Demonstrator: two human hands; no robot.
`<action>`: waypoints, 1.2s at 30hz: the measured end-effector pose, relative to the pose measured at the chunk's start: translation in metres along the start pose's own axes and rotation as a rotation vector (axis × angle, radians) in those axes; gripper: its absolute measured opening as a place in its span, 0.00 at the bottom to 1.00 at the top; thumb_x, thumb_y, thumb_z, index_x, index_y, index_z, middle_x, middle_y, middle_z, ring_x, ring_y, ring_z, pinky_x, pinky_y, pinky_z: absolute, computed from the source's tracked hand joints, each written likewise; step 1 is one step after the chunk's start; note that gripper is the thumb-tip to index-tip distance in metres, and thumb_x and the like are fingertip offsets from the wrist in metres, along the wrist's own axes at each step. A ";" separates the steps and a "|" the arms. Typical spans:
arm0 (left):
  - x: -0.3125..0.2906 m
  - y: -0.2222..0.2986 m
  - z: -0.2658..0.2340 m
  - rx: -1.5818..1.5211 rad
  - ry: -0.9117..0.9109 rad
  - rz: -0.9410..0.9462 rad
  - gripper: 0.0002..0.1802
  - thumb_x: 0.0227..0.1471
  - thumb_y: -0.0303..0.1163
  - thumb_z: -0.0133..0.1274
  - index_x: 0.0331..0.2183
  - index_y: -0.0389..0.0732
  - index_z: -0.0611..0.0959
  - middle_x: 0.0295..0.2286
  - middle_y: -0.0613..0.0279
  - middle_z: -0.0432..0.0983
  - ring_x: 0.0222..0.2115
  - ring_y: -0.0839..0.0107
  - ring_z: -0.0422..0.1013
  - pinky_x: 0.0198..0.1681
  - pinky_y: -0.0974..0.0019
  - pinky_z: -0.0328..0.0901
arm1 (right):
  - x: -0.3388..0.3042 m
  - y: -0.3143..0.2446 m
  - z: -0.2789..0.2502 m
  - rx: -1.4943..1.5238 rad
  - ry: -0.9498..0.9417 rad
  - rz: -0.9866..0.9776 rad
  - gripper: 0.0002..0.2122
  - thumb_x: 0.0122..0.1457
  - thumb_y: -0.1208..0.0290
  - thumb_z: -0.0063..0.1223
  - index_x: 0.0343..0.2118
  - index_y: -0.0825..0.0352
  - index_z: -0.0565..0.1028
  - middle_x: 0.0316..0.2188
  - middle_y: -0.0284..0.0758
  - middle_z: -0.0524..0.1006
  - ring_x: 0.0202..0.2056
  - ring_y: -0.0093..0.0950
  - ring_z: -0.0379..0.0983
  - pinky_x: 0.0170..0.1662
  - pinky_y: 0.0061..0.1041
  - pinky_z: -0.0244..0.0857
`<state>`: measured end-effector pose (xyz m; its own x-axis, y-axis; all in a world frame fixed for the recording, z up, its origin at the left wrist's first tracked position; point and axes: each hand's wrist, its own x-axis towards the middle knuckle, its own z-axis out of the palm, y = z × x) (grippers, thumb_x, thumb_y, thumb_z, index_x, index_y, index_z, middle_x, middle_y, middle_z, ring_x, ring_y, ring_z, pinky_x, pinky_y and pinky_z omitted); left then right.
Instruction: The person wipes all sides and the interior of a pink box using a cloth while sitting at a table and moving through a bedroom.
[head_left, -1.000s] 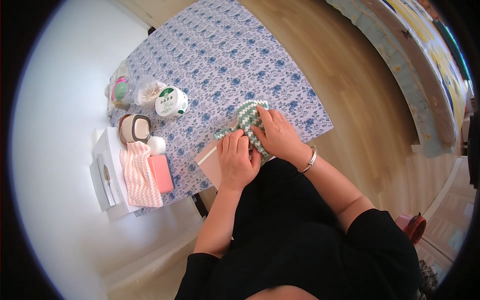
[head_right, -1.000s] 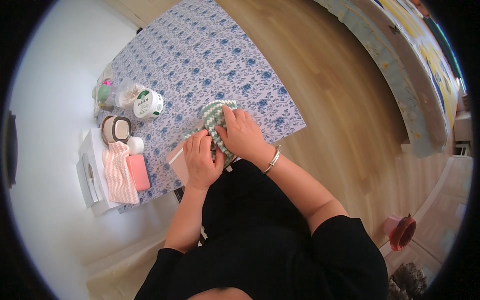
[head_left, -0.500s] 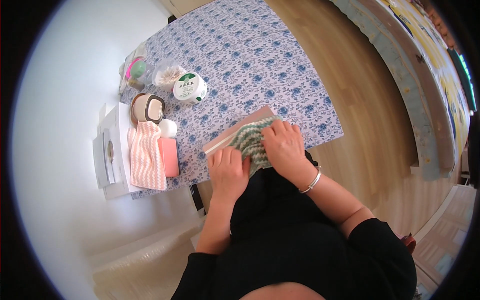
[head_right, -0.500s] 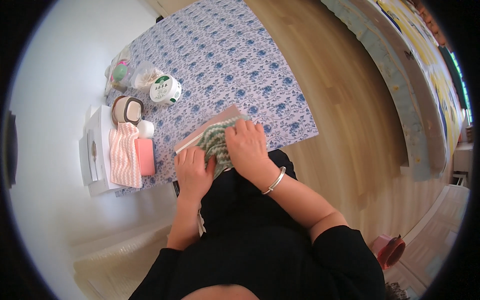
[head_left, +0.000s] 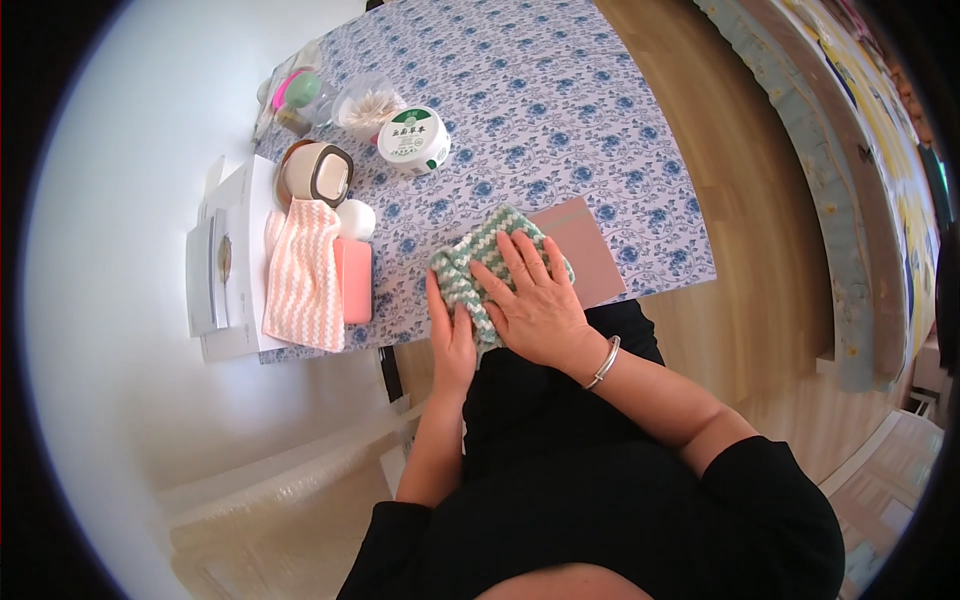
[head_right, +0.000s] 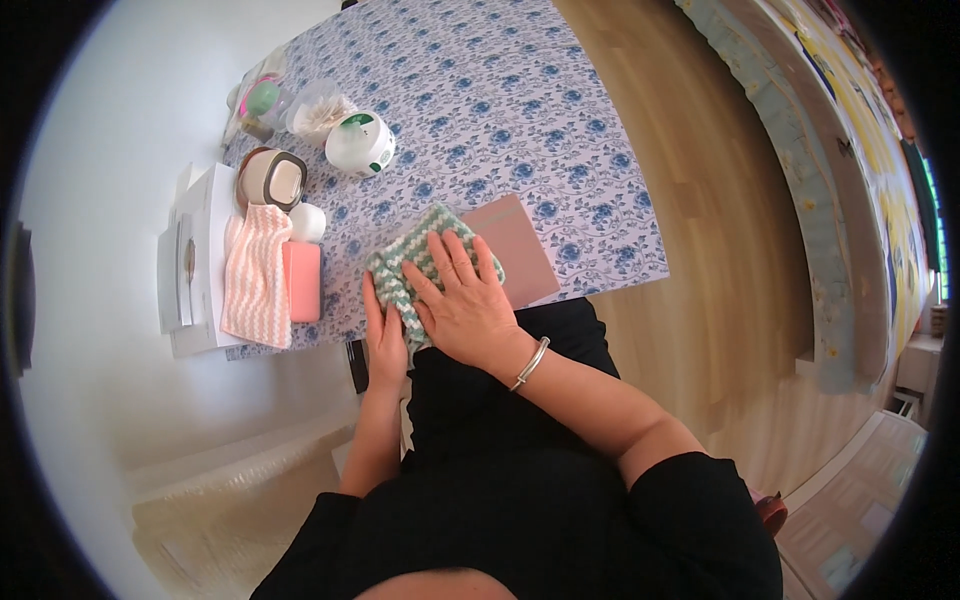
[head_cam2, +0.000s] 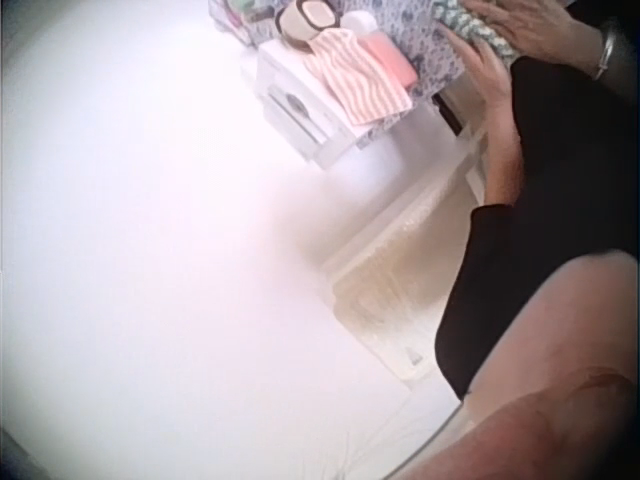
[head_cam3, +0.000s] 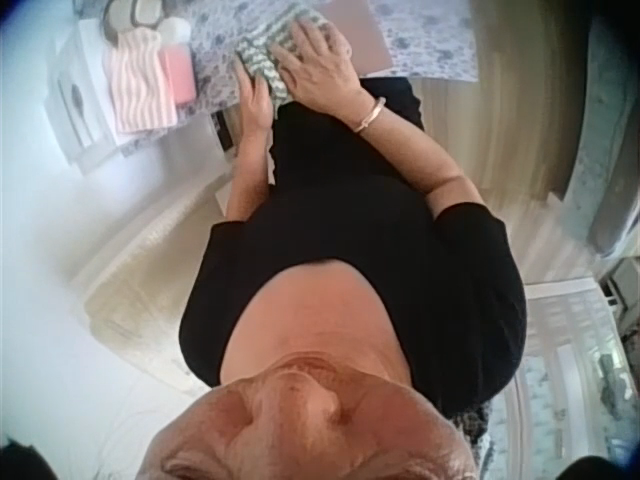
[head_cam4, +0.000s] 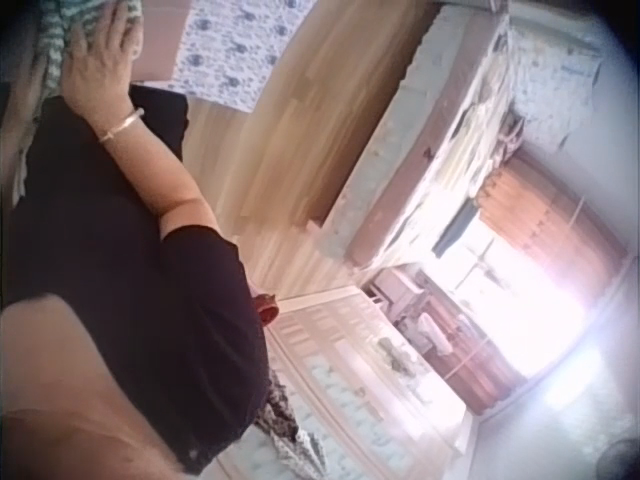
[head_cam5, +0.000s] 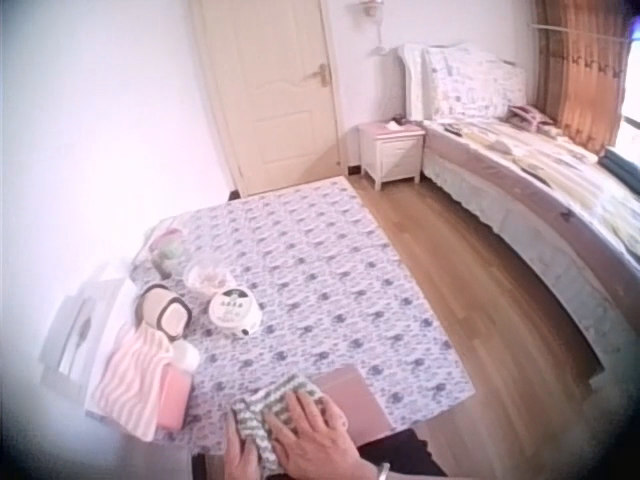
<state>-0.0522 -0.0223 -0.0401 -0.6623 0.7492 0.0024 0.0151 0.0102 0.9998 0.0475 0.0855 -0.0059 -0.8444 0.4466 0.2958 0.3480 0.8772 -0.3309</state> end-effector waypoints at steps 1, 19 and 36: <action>0.007 0.002 0.001 -0.001 0.005 -0.001 0.28 0.59 0.28 0.32 0.58 0.36 0.46 0.56 0.55 0.47 0.54 0.70 0.52 0.55 0.68 0.49 | 0.001 0.000 0.001 0.001 -0.002 -0.005 0.21 0.55 0.60 0.43 0.52 0.57 0.64 0.55 0.43 0.57 0.58 0.39 0.50 0.59 0.44 0.37; -0.016 -0.004 0.011 0.317 0.059 0.153 0.25 0.58 0.24 0.31 0.56 0.30 0.50 0.55 0.48 0.50 0.55 0.62 0.50 0.57 0.64 0.46 | -0.001 -0.002 0.007 -0.007 0.089 0.033 0.21 0.55 0.61 0.42 0.51 0.61 0.65 0.54 0.45 0.59 0.56 0.40 0.52 0.58 0.46 0.38; 0.037 0.002 0.016 0.725 0.054 0.384 0.19 0.54 0.23 0.37 0.48 0.31 0.65 0.46 0.44 0.60 0.47 0.49 0.59 0.49 0.60 0.57 | -0.008 0.008 0.003 -0.083 0.096 0.118 0.22 0.53 0.62 0.43 0.49 0.69 0.66 0.53 0.43 0.61 0.57 0.35 0.52 0.59 0.42 0.39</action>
<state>-0.0648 0.0158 -0.0380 -0.5477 0.7548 0.3609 0.7157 0.1992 0.6694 0.0558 0.0884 -0.0131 -0.7544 0.5584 0.3451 0.4778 0.8276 -0.2945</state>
